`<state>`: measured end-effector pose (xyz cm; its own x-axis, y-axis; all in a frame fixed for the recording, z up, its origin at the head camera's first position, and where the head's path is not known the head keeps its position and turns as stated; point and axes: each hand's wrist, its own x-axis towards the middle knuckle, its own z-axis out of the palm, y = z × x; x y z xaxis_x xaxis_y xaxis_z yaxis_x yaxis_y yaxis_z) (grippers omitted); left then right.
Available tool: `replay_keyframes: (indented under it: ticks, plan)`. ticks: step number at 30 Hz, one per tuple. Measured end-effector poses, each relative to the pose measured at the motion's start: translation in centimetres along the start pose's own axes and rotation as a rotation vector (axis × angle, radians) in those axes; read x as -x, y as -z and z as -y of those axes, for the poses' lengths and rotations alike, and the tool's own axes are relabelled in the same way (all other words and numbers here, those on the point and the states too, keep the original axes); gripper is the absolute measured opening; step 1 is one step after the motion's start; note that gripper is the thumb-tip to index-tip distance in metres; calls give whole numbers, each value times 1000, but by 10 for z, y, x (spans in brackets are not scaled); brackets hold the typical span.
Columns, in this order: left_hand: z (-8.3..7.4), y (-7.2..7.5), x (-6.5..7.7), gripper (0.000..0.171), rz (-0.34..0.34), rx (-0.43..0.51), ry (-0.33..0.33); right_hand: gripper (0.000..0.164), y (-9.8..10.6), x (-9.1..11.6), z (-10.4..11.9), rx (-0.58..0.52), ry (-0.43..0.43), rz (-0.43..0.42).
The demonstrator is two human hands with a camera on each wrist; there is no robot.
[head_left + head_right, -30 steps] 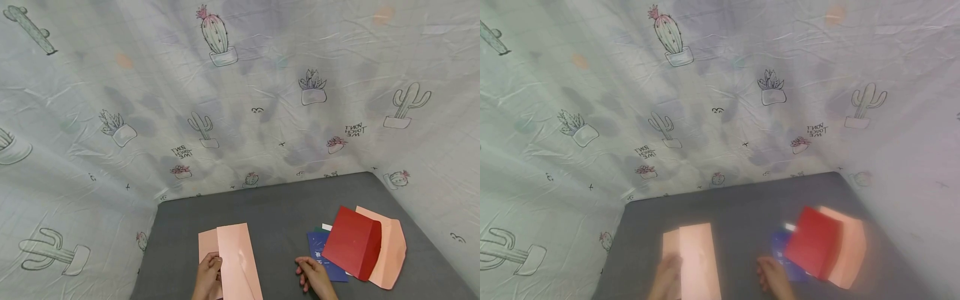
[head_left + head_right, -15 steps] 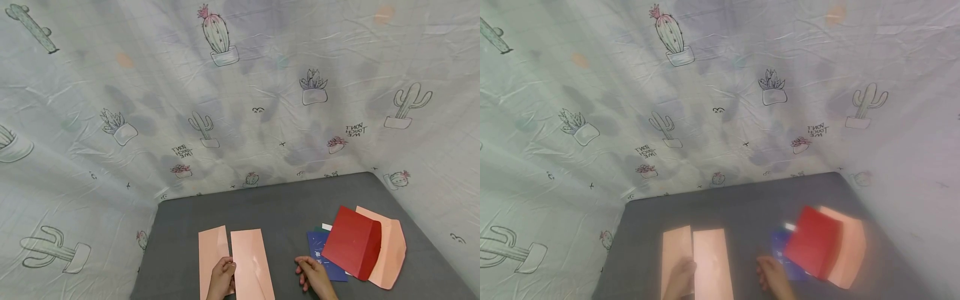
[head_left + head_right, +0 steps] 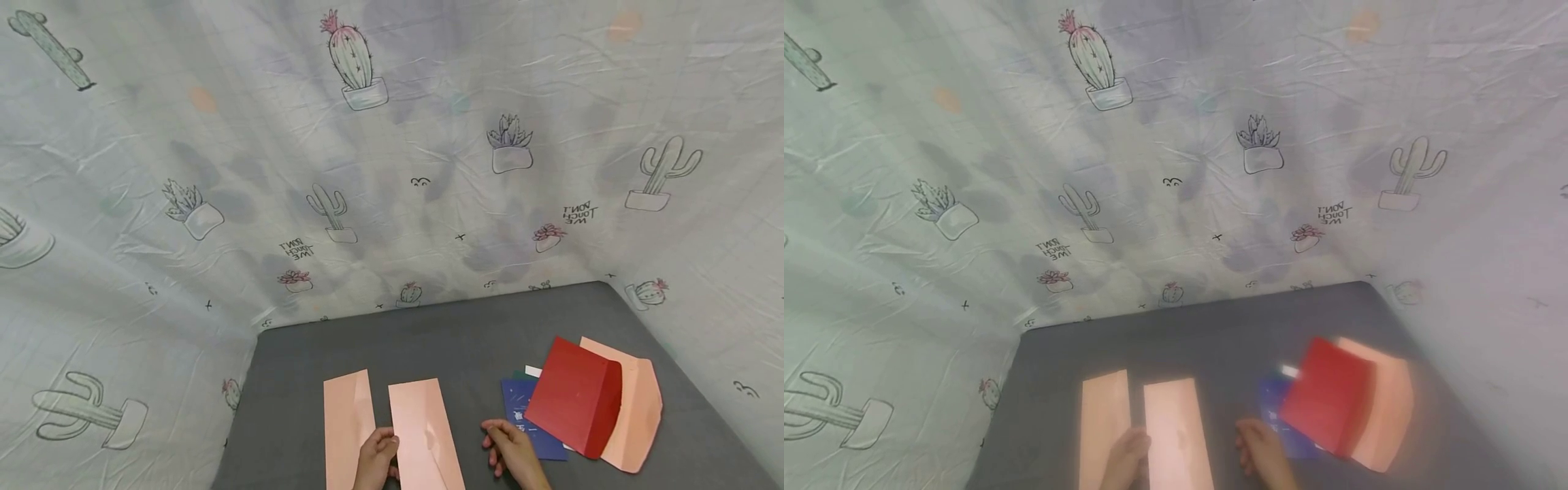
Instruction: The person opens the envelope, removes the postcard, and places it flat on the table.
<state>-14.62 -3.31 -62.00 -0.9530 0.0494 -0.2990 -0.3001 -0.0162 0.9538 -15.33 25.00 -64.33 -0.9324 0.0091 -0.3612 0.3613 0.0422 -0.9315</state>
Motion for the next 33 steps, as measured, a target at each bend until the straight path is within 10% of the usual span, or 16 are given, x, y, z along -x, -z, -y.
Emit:
replay_keyframes:
  ticks: [24,33]
  plan:
    - [15,-15,1,32,21,11,0,34,-2,1,-1,-14,16,-15]
    - [17,-17,-1,41,-104,-113,0,33,-2,2,4,-5,6,-16]
